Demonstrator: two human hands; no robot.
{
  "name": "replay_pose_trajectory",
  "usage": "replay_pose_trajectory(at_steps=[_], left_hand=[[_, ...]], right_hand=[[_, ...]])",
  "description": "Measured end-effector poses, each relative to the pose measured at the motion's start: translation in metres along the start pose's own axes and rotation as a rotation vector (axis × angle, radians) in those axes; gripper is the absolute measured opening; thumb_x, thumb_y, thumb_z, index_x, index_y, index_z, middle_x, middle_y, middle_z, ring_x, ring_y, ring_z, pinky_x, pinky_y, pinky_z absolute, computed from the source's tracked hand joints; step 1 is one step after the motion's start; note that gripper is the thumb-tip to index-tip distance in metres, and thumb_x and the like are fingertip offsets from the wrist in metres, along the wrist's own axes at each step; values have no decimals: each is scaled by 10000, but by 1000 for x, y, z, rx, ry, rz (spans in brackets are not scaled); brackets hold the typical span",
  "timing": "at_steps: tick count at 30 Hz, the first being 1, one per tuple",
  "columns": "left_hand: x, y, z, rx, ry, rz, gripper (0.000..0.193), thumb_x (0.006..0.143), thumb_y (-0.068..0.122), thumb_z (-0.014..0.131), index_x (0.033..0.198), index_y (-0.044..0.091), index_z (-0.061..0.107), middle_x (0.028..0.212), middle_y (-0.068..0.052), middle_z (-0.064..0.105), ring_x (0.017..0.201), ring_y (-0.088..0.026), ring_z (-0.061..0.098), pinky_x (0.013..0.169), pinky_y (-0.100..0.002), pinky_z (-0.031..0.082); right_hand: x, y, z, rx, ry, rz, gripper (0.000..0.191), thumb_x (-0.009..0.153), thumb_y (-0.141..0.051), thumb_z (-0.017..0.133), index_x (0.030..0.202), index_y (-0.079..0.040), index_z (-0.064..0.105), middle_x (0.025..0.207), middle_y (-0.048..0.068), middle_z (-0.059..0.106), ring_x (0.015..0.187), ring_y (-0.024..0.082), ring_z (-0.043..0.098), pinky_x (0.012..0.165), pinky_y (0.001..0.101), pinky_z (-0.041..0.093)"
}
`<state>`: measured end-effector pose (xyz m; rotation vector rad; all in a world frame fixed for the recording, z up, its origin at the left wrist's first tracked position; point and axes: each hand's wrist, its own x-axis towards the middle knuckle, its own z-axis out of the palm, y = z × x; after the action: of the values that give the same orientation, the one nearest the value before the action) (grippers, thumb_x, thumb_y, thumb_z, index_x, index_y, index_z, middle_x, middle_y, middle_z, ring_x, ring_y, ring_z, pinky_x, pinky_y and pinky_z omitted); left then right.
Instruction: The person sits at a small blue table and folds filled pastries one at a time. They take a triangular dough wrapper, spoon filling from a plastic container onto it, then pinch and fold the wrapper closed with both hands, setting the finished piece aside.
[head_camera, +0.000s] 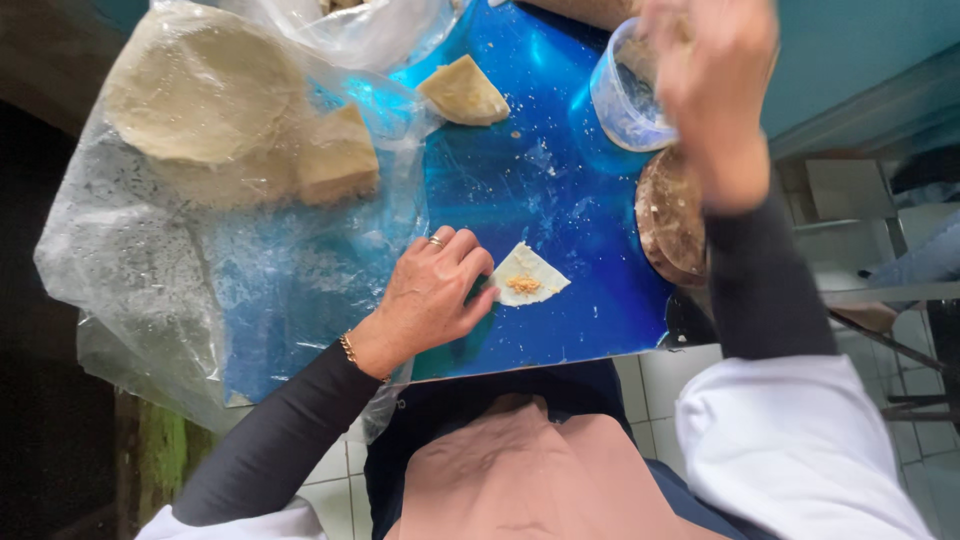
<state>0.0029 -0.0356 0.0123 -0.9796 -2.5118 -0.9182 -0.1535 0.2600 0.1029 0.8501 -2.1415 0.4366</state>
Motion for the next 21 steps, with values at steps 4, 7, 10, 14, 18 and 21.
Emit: replay_pose_trajectory(at_steps=[4,7,10,14,18,21], left_hand=[[-2,1,7,-8,-12,-14,158,814,164,764,854,104,623,876,-65,572,878,-287,591,720,-420,465],[-3,3,6,-18,-40,-56,141,816,166,757,841,106,632,867,-71,589,878,-300,597,732,-429,483],[1,8,6,-19,-96,-133,123,818,175,745,820,105,644,850,-80,605,877,-315,604,745,-440,506],[7,16,10,-14,-146,-281,151,830,209,732,825,85,647,858,-102,618,875,-335,616,728,-472,506],[-1,26,20,98,-109,-346,238,824,267,736,804,57,625,858,-139,615,878,-363,618,703,-502,507],[-1,31,30,147,-76,-347,182,861,219,694,840,51,627,896,-146,628,899,-374,628,699,-519,512]], right_hand=[[-90,-120,-47,218,-432,292,107,886,-166,797,965,-117,744,957,61,685,895,272,685,773,379,539],[-118,-156,-44,178,-459,526,161,867,-229,805,976,-119,760,933,48,672,706,223,662,624,354,519],[-126,-165,-38,205,-427,648,131,887,-238,785,958,-131,756,944,32,664,624,182,642,590,338,513],[-133,-163,-35,204,-412,634,117,905,-230,768,963,-130,752,938,29,651,630,194,642,594,355,504],[-143,-165,-28,86,-287,512,137,913,-225,768,963,-107,719,957,53,629,729,254,659,616,380,501],[-144,-166,-25,140,-330,569,97,917,-198,751,924,-112,706,961,54,640,692,255,655,605,392,499]])
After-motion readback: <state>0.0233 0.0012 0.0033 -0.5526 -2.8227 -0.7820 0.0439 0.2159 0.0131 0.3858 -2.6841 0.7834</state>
